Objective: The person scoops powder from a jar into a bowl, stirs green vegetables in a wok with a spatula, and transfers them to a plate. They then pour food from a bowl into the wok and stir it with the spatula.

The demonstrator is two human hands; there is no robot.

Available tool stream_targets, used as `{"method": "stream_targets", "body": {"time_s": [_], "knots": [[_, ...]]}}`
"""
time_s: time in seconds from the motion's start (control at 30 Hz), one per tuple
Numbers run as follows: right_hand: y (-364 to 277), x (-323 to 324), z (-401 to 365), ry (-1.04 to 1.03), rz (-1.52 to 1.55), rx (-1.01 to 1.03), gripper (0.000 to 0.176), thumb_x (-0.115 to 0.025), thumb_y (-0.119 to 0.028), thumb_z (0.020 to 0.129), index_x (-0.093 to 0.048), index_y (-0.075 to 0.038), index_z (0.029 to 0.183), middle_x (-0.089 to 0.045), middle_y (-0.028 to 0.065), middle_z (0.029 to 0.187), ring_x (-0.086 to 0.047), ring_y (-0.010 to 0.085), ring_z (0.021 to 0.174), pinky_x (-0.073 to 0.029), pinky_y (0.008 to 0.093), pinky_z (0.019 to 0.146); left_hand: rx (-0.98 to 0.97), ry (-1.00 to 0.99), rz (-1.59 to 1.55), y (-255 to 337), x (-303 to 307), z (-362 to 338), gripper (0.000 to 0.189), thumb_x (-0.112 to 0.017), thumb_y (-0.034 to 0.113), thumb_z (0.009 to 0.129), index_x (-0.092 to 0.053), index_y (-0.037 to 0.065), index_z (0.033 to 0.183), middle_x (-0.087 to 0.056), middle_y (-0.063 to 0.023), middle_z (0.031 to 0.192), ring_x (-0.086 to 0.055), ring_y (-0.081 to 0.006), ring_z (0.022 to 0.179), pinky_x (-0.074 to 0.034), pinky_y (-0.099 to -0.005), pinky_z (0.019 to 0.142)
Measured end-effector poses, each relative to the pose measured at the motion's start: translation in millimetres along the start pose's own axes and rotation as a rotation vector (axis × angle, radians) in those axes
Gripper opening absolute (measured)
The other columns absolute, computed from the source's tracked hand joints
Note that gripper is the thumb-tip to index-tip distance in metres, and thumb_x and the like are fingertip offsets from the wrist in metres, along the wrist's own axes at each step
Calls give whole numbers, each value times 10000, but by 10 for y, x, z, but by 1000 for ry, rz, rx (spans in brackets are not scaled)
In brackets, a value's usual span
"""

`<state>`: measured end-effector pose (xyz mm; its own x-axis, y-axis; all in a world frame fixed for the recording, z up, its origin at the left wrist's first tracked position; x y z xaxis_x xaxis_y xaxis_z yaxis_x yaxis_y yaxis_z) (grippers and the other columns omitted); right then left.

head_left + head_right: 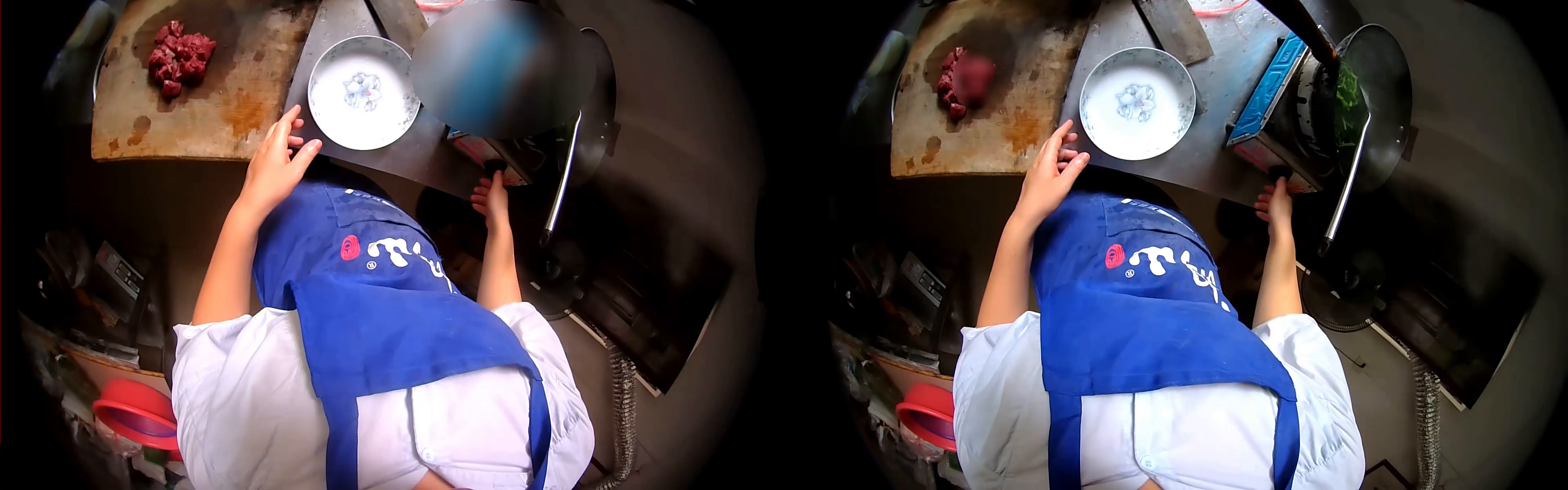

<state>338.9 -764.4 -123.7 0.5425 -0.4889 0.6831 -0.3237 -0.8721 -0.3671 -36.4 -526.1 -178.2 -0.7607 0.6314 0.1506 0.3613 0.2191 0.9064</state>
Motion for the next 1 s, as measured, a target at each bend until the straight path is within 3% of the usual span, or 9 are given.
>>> {"method": "stream_targets", "body": {"time_s": [0.03,0.07,0.17,0.47,0.63,0.77,0.9,0.97,1.0], "knots": [[36,20,23,158,-363,286,549,-374,-501,994,-632,-24,1083,-680,137,868,-668,282,753,-528,408,683,-29,12,21,-12,-5,11,664,-676,246,917,-379,29,1470,-548,-127,1308,-591,-172,1019,-512,-296,830],[26,44,23,160,-373,287,549,-374,-501,994,-632,-24,1083,-680,137,868,-668,282,753,-528,408,683,-58,27,41,-20,-14,20,690,-682,297,907,-382,25,1466,-550,-116,1305,-591,-185,1003,-519,-305,796],[-161,55,-67,398,-1111,540,503,-351,-412,1006,-667,-22,1031,-680,272,1013,-667,439,917,-538,521,788,-35,31,-23,4,-70,49,698,-682,291,905,-372,13,1466,-553,-156,1302,-627,-201,983,-524,-314,816],[-238,96,29,424,-1263,809,405,-470,-298,980,-618,55,847,-669,289,841,-676,428,734,-558,486,639,-16,-10,76,105,-187,128,781,-638,342,911,-286,-76,1468,-565,-257,1271,-661,-265,965,-494,-383,925],[-198,164,118,378,-1225,926,389,-480,-279,975,-609,55,820,-649,284,748,-658,434,679,-541,496,598,-64,4,139,29,-216,177,773,-615,339,926,-272,-109,1453,-544,-310,1292,-597,-384,1131,-458,-421,988],[-206,140,73,432,-1174,1079,420,-463,-277,982,-628,45,770,-645,278,735,-652,438,675,-537,497,608,-81,-3,184,-24,-239,208,733,-618,268,944,-257,-82,1477,-558,-251,1291,-666,-220,884,-518,-334,835],[-186,205,193,428,-1165,1082,453,-450,-278,988,-632,44,726,-641,287,743,-649,438,713,-536,491,619,-78,11,209,-14,-261,200,728,-607,275,950,-250,-78,1478,-571,-267,1261,-671,-253,909,-517,-353,844],[-88,361,491,77,-1068,661,440,-449,-374,1012,-603,38,994,-656,198,832,-661,302,675,-531,401,588,-80,21,218,18,-248,190,726,-604,278,952,-249,-70,1480,-580,-270,1245,-672,-266,916,-516,-361,849],[-58,350,428,77,-1070,660,440,-449,-374,1012,-603,38,994,-656,198,832,-661,302,675,-531,401,588,-74,17,215,40,-238,181,723,-602,281,952,-254,-70,1479,-592,-266,1231,-671,-276,921,-515,-367,853]]}}
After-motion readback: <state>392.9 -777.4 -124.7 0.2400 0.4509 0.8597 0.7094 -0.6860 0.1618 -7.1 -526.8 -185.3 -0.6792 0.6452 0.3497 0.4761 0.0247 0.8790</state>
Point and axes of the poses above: each hand's wrist, its own z-axis towards the middle knuckle, its own x-axis out of the back of the hand, y = z × x, the point moved 1 cm from there along z, towards the middle knuckle
